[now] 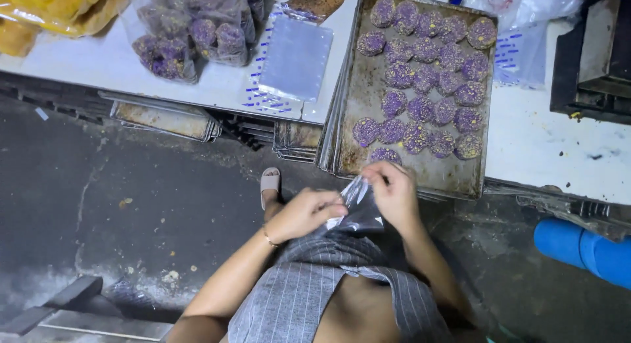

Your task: Packing individual purple cookies from a metal tray into small plastic bags at a production table.

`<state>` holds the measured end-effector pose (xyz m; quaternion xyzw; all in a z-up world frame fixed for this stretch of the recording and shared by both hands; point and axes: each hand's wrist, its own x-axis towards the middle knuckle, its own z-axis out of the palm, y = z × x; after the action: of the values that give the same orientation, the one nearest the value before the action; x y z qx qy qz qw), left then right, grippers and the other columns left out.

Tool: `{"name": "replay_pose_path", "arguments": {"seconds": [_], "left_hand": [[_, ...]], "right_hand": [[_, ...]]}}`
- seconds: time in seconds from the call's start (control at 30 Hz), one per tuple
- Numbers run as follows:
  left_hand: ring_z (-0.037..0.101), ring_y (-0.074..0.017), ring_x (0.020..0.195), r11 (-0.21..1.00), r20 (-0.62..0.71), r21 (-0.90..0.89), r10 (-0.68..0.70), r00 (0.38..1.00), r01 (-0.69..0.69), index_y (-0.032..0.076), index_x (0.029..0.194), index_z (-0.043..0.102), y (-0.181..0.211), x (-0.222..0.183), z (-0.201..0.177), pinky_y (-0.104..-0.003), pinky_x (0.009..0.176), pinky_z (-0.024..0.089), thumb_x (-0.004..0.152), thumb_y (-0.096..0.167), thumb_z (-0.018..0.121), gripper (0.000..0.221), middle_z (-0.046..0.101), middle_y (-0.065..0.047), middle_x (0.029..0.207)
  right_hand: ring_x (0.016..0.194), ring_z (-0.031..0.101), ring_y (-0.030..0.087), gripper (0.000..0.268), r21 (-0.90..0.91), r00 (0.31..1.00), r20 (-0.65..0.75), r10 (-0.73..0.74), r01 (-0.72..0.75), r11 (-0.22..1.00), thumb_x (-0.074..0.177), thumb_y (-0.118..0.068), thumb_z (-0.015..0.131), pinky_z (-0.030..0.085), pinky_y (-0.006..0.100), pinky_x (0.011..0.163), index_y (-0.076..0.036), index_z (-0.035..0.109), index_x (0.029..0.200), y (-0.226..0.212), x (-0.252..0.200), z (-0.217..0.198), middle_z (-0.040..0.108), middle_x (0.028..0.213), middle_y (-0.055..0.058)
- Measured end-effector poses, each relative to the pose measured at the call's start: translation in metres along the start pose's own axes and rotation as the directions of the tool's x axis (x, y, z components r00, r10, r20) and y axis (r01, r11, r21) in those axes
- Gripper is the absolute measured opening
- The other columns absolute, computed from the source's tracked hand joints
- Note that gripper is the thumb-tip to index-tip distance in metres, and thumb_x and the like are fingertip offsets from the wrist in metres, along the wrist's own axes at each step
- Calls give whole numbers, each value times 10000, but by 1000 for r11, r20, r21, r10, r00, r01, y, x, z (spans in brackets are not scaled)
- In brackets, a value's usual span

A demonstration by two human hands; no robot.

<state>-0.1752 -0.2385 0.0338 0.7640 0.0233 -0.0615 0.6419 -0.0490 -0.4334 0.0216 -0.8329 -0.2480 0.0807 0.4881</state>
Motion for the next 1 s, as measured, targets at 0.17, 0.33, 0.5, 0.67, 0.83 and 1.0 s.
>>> {"name": "replay_pose_path", "arguments": {"seconds": [0.17, 0.33, 0.5, 0.67, 0.83, 1.0], "left_hand": [[718, -359, 741, 858, -271, 484, -42, 962, 173, 140, 811, 792, -22, 7, -57, -424, 712, 564, 948, 365, 699, 279, 737, -131, 697], [735, -304, 838, 747, -304, 637, 19, 952, 189, 181, 961, 795, -62, 28, -60, -401, 771, 587, 869, 138, 701, 139, 762, -75, 802], [729, -337, 951, 859, -290, 481, -34, 956, 176, 160, 961, 802, -45, 35, -67, -420, 860, 579, 858, 67, 676, 188, 783, -83, 906], [715, -373, 985, 829, -214, 510, -137, 967, 230, 132, 988, 789, -32, 36, -71, -473, 858, 583, 874, 94, 650, 184, 784, -107, 996], [716, -381, 1012, 834, -214, 504, -135, 968, 227, 98, 1029, 792, -23, 39, -69, -475, 871, 580, 879, 57, 634, 221, 785, -107, 1055], [713, -382, 1022, 833, -261, 496, -124, 957, 244, 119, 1039, 799, -39, 28, -55, -475, 886, 572, 874, 61, 631, 242, 789, -98, 1051]], "right_hand": [[903, 704, 275, 118, -237, 819, 312, -481, 557, 796, 986, -135, 647, 573, 425, 813, -162, 752, 939, 21, -15, 2, 728, 889, 44], [1384, 491, 281, 372, -730, 795, 537, -283, 606, 315, 984, -197, 579, 420, 447, 1075, -276, 618, 1346, 7, 18, -28, 590, 1418, 17], [1118, 651, 242, 421, -493, 953, -138, -268, 169, 854, 790, -283, 894, 561, 324, 910, -245, 765, 1189, 53, -8, -3, 605, 1235, 35], [1300, 559, 439, 407, -441, 875, -365, -317, 138, 887, 865, 90, 657, 410, 523, 1113, 1, 652, 1262, 85, -3, -53, 621, 1302, 235], [1286, 579, 418, 404, -640, 961, -206, -183, 10, 768, 827, 85, 733, 485, 499, 1090, -2, 648, 1211, 93, 28, -128, 536, 1344, 207], [1197, 639, 410, 409, -573, 925, -254, -282, 91, 814, 846, 10, 826, 549, 483, 987, -31, 725, 1240, 75, 27, -115, 596, 1322, 196]]}}
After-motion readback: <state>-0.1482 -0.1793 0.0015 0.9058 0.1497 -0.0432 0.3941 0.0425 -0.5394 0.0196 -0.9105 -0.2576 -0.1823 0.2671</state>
